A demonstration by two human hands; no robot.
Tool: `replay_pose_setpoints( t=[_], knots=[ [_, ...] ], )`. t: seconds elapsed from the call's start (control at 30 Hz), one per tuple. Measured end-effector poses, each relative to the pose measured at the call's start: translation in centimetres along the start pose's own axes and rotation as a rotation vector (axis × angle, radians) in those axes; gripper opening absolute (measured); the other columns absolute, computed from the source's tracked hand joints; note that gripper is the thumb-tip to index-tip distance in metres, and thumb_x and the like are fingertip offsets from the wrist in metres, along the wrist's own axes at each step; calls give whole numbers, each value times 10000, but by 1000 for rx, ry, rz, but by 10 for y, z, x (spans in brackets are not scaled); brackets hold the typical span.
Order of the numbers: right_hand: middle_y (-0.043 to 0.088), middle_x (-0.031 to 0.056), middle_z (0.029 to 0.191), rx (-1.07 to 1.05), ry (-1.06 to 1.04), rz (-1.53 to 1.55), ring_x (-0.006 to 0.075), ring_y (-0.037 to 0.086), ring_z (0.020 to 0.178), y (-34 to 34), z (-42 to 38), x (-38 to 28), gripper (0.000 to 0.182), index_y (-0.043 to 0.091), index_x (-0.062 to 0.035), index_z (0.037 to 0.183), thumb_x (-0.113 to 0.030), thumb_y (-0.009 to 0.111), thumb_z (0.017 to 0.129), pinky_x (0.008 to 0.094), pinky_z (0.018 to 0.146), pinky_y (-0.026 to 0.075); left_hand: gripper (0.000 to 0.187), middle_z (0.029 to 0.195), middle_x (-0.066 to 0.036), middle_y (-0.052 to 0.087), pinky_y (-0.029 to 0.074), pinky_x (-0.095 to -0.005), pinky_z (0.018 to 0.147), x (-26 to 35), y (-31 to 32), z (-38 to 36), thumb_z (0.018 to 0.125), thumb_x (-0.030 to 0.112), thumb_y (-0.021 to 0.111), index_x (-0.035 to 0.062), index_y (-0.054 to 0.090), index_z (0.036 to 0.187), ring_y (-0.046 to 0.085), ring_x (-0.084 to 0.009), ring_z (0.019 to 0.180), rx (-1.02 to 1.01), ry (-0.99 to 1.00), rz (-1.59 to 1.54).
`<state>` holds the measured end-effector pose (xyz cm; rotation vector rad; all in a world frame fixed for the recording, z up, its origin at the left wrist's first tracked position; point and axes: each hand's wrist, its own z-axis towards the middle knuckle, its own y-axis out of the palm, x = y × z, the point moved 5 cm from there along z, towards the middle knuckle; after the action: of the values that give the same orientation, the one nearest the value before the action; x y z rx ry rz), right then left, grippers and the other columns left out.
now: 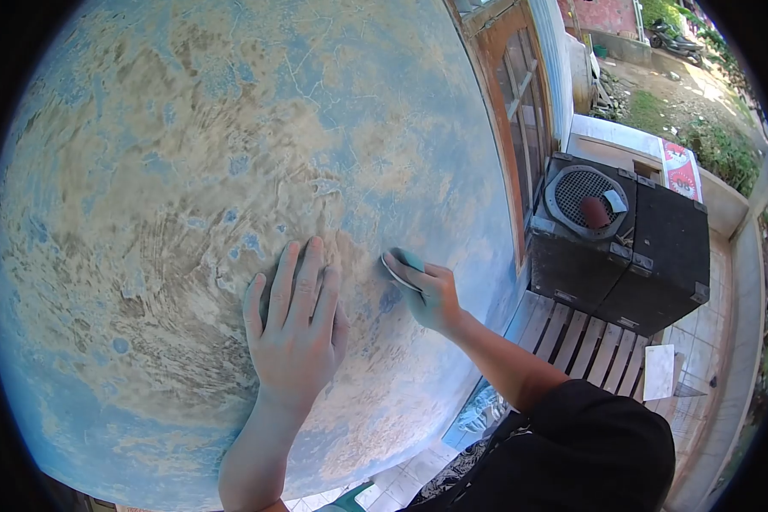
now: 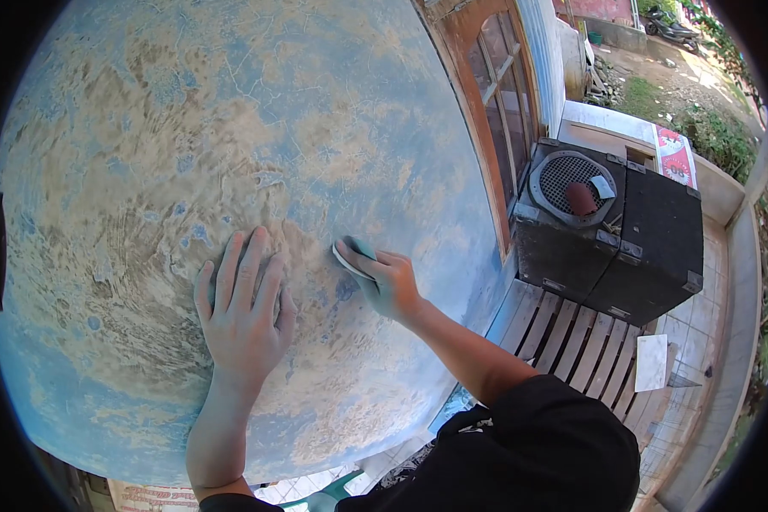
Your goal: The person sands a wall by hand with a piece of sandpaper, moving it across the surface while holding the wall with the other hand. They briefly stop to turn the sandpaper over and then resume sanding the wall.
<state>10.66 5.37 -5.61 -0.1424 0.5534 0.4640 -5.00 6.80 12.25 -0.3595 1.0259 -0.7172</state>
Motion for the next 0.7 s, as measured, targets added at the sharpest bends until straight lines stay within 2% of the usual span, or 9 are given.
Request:
replay_pose_setpoints(
  t=[0.03,0.1,0.23,0.33,0.43,0.53,0.63,0.7],
  knots=[
    [755,202,1011,-2,2,0,259,751,806,-1,-5,5,373,706,-13,1271,41,694,902,280,747,565,329,1509,-68,558,302,-501,1154,0,0,-1,835,190,664,131,699,1157,468,-252,1438,-2,0,-2],
    [743,219,1047,30,-77,-2,326,754,847,-5,-6,11,404,714,-12,1256,54,714,858,304,758,580,328,1510,-71,557,298,-503,1155,-1,1,-1,831,194,667,133,699,1152,468,-250,1439,3,-5,-10],
    [738,223,1046,138,-64,56,310,742,790,-2,49,-40,421,732,-10,1220,70,721,807,312,719,572,329,1510,-75,556,292,-502,1156,0,1,0,833,195,666,134,697,1155,468,-252,1437,6,6,3],
    [743,213,1035,61,-35,47,307,733,764,1,59,-34,419,739,-10,1203,73,722,792,317,702,566,285,1491,-32,579,292,-472,1163,-3,-4,3,869,203,630,154,704,1140,497,-209,1416,-21,-28,11],
    [745,204,1018,-1,-176,2,303,732,761,-7,42,-21,387,746,-9,1186,69,726,808,316,700,562,325,1510,-71,557,283,-500,1161,-6,-5,3,850,206,661,128,691,1165,470,-256,1435,-30,-17,-26],
    [747,197,998,-17,-89,3,296,735,762,-5,12,4,357,751,-11,1173,60,733,823,309,693,556,323,1516,-67,552,278,-503,1166,-11,-12,3,855,214,665,127,691,1164,463,-258,1442,-31,-50,-14],
    [749,187,983,62,-66,4,285,732,758,3,43,-21,351,751,-15,1178,48,742,833,300,674,548,340,1531,-64,538,275,-504,1171,-18,-15,7,860,221,665,132,686,1187,455,-257,1450,-23,-85,-13],
    [747,188,982,36,-74,35,285,730,757,2,73,-45,361,750,-13,1179,56,745,825,300,677,549,362,1545,-60,525,252,-512,1183,-19,-16,9,867,226,663,142,679,1219,446,-260,1458,-30,-96,-7]
  ],
)
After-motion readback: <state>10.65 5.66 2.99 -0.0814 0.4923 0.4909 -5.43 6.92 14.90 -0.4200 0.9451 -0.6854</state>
